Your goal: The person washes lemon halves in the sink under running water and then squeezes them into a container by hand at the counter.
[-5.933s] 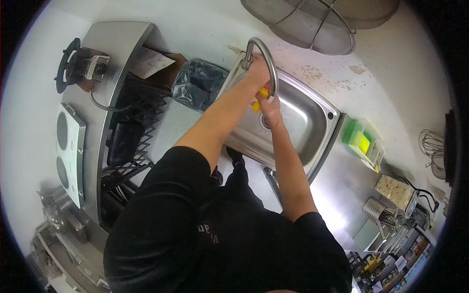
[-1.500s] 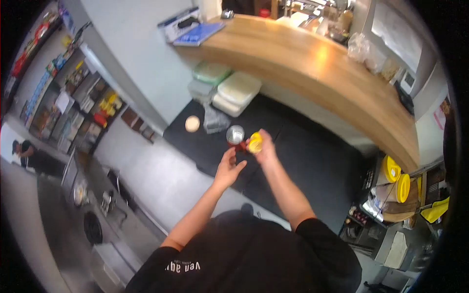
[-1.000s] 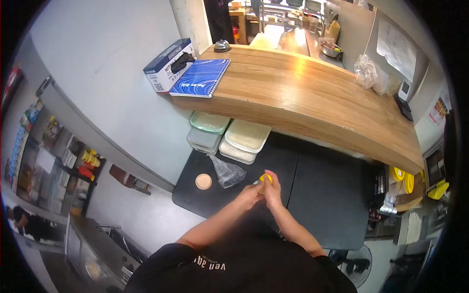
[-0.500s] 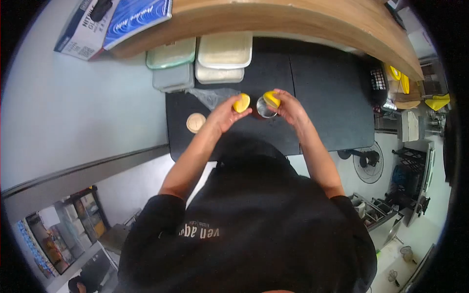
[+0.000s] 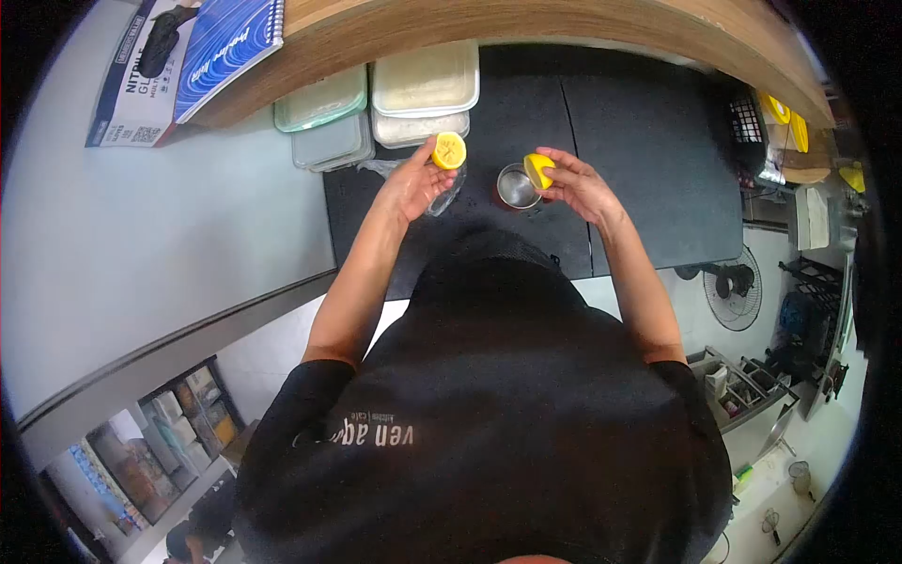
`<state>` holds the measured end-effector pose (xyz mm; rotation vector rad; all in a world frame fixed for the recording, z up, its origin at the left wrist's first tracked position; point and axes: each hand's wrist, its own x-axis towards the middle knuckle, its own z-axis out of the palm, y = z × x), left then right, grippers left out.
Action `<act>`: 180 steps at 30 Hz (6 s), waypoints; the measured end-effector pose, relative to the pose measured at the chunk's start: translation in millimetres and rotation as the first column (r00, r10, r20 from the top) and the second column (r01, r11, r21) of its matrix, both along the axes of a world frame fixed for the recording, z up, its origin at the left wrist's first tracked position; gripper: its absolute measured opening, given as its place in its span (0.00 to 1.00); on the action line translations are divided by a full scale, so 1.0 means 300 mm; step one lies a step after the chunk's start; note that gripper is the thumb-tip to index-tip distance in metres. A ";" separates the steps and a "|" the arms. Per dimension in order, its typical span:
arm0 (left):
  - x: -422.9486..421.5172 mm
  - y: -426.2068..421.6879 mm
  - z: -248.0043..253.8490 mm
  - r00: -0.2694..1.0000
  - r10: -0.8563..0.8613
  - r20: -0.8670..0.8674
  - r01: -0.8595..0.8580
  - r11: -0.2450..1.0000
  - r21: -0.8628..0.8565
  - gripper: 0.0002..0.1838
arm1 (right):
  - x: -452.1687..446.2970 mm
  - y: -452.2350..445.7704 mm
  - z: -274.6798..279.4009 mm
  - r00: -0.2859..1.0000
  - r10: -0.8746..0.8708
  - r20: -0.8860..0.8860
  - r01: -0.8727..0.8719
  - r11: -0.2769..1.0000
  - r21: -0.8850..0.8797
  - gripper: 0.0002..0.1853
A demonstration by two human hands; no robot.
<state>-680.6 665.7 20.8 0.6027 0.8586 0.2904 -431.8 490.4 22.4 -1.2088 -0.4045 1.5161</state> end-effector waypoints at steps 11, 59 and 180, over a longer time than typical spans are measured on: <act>0.000 -0.078 0.006 0.981 0.083 0.174 -0.076 0.996 -0.047 0.23 | -0.027 0.281 -0.001 0.922 0.064 0.382 -0.138 0.976 0.171 0.26; 0.192 -0.285 -0.126 0.920 -0.107 -0.377 0.258 0.889 0.379 0.25 | -0.042 -0.023 -0.073 0.071 0.031 0.997 -0.456 0.890 0.005 0.28; 0.218 -0.298 -0.234 0.707 -0.148 -0.692 0.705 0.227 0.672 0.24 | -0.097 0.078 -0.194 -0.255 0.049 0.966 -0.346 0.928 -0.139 0.18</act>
